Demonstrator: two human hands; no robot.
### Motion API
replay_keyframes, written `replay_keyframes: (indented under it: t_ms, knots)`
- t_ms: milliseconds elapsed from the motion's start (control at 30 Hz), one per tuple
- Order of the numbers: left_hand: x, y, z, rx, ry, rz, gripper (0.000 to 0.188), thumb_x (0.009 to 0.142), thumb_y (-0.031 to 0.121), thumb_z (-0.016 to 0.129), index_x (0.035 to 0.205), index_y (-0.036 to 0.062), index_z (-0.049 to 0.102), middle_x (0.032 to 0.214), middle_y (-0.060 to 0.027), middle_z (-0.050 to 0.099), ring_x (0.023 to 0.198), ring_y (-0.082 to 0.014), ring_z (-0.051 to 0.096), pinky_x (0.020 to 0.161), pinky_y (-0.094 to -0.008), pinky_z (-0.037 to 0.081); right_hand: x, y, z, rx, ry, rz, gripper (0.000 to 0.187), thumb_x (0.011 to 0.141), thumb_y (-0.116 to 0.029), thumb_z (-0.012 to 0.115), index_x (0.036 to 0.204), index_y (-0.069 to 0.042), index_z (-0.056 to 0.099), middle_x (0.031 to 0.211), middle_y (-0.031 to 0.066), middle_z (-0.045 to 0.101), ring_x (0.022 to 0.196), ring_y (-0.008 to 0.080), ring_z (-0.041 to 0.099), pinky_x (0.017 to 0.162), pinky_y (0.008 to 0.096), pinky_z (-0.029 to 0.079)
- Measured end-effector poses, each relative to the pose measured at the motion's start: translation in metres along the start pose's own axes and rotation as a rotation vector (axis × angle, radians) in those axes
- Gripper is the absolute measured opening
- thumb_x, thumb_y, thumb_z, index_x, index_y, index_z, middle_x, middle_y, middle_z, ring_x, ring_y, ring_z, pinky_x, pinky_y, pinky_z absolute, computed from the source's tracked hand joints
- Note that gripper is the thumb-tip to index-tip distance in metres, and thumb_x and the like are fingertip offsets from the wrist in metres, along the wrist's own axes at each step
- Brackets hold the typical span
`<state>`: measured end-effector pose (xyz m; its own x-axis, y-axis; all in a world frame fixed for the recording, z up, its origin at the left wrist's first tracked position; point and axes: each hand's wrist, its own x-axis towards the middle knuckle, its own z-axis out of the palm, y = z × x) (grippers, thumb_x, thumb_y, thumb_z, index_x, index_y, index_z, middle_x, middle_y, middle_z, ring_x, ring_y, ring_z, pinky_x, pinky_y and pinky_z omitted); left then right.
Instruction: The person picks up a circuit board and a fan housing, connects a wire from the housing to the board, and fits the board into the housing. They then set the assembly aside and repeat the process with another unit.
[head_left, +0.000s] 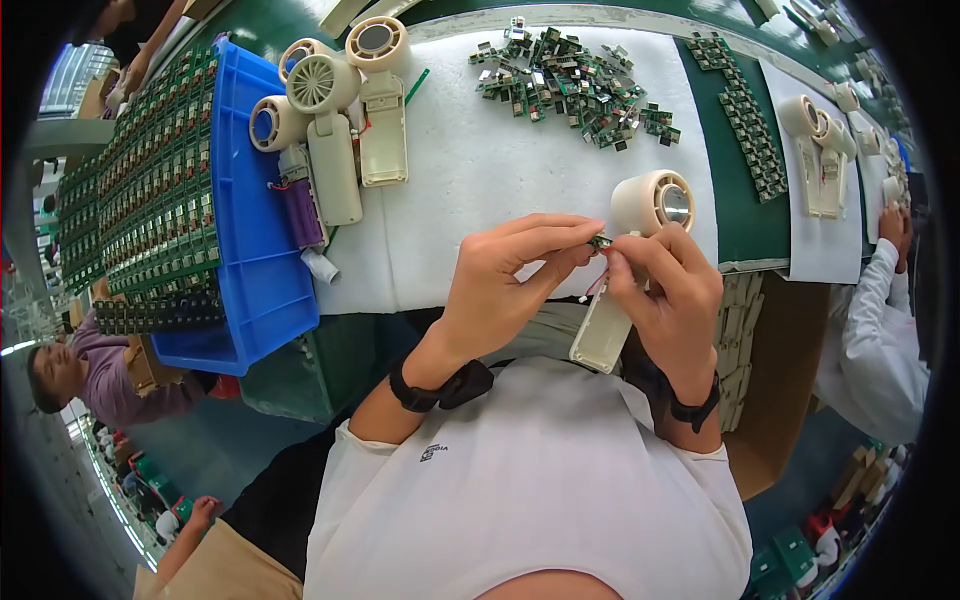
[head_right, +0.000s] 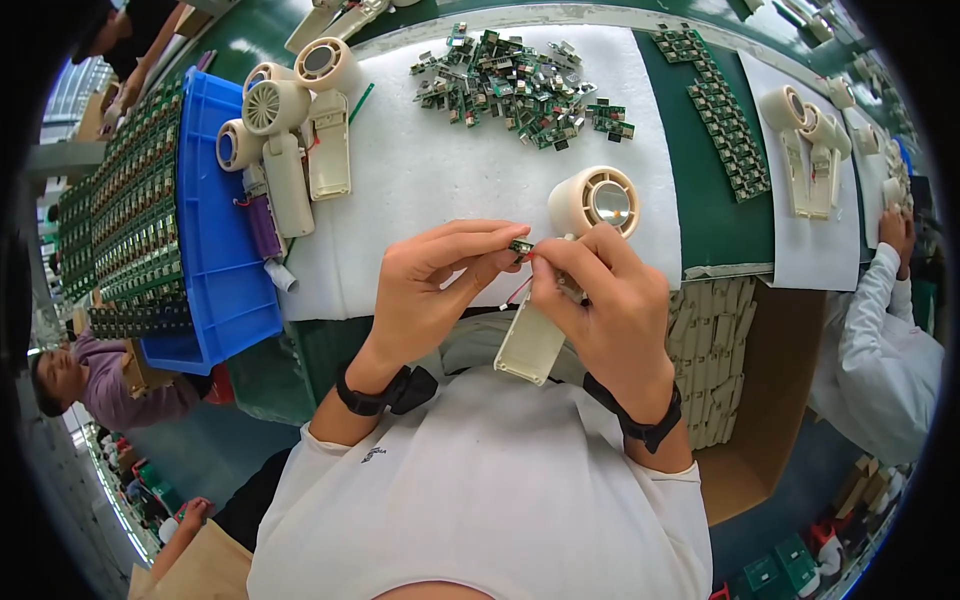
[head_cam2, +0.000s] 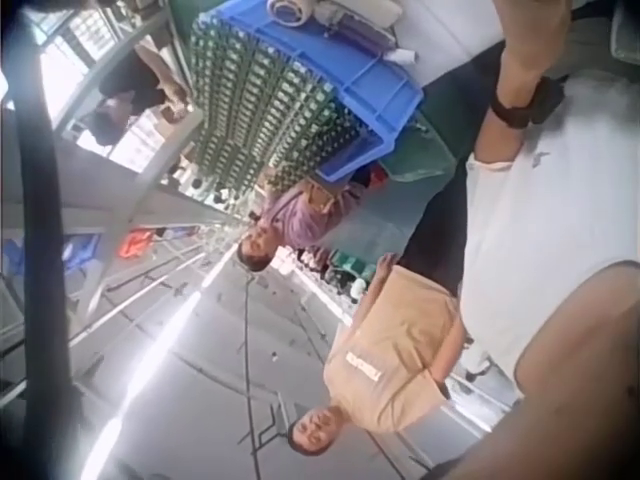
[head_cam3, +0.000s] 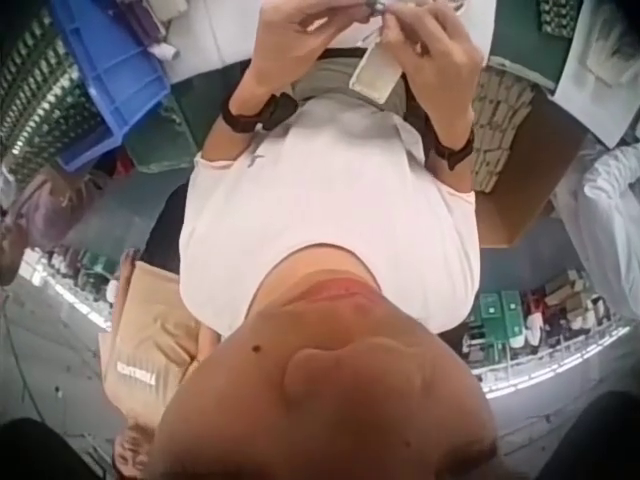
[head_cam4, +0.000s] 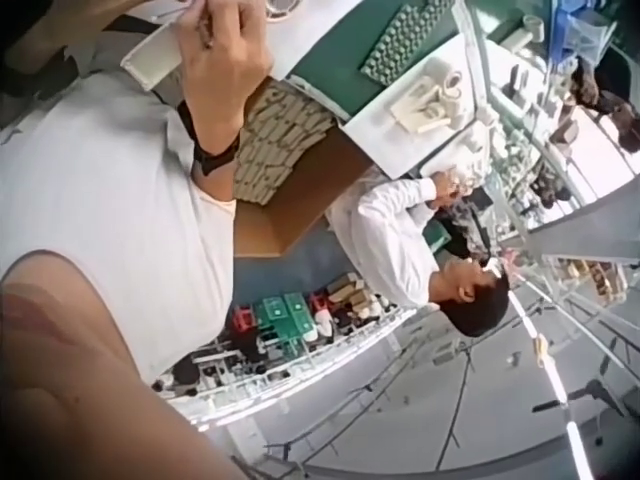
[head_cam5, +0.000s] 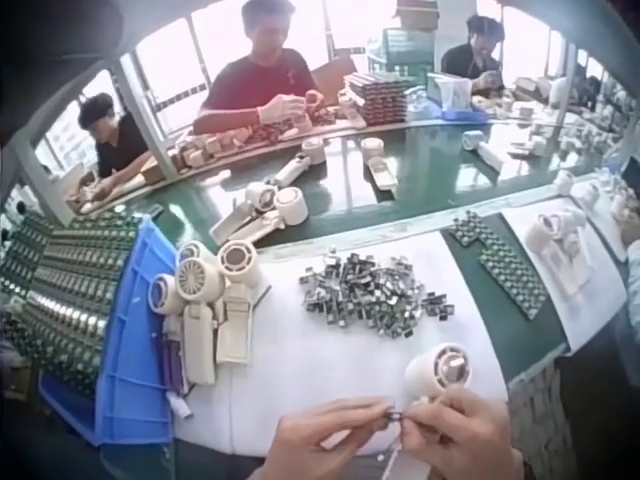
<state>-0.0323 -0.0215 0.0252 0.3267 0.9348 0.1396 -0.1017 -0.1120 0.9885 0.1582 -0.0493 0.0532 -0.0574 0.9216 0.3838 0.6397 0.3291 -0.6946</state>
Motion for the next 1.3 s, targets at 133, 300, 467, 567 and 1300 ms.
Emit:
replay_keyframes:
  t_ms: [133,300,467,567,1300]
  knots:
    - [0.004,0.003,-0.008,0.147,-0.097,0.103,0.034,0.092,-0.013,0.065,0.121,0.0015,0.074,0.114,-0.0124,0.073,0.095,-0.0192,0.073,0.087,-0.0301,0.061,0.003,0.005,-0.004,-0.005,-0.044,-0.057,0.011,0.082,0.0,0.076,0.092,-0.003,0.073,0.075,0.0026,0.056,0.054,0.0103,0.05,0.047,0.0273,0.037]
    - [0.004,0.0,-0.004,0.179,-0.065,0.159,0.035,0.089,-0.014,0.066,0.118,0.0027,0.075,0.112,-0.0119,0.074,0.092,-0.0199,0.074,0.082,-0.0312,0.063,0.002,0.002,-0.003,-0.05,-0.016,-0.094,0.011,0.082,0.002,0.075,0.091,-0.002,0.073,0.074,0.0029,0.055,0.054,0.01,0.049,0.048,0.0269,0.036]
    - [-0.006,-0.002,0.018,0.407,0.178,0.336,0.032,0.085,-0.012,0.071,0.114,0.001,0.076,0.109,-0.0143,0.074,0.088,-0.0236,0.075,0.075,-0.0316,0.063,-0.003,-0.013,0.006,0.009,0.089,0.066,0.01,0.083,0.003,0.075,0.092,0.001,0.071,0.072,0.0012,0.051,0.056,0.0077,0.041,0.05,0.0256,0.031]
    - [-0.011,-0.011,0.029,0.416,0.254,0.441,0.035,0.082,-0.01,0.073,0.116,-0.0012,0.073,0.112,-0.017,0.071,0.088,-0.0258,0.074,0.073,-0.0325,0.063,-0.006,-0.019,0.008,0.035,0.085,0.162,0.006,0.088,0.002,0.072,0.093,0.004,0.07,0.074,-0.0003,0.052,0.06,0.0064,0.036,0.052,0.0252,0.026]
    - [0.003,-0.004,-0.017,-0.423,0.017,-0.276,0.023,0.096,0.0,0.069,0.118,-0.006,0.07,0.104,-0.0136,0.076,0.093,-0.0145,0.073,0.083,-0.0286,0.061,0.01,-0.04,-0.005,0.032,-0.177,0.11,0.022,0.093,-0.003,0.071,0.115,-0.001,0.074,0.073,0.0016,0.055,0.061,0.0084,0.043,0.056,0.0277,0.035]
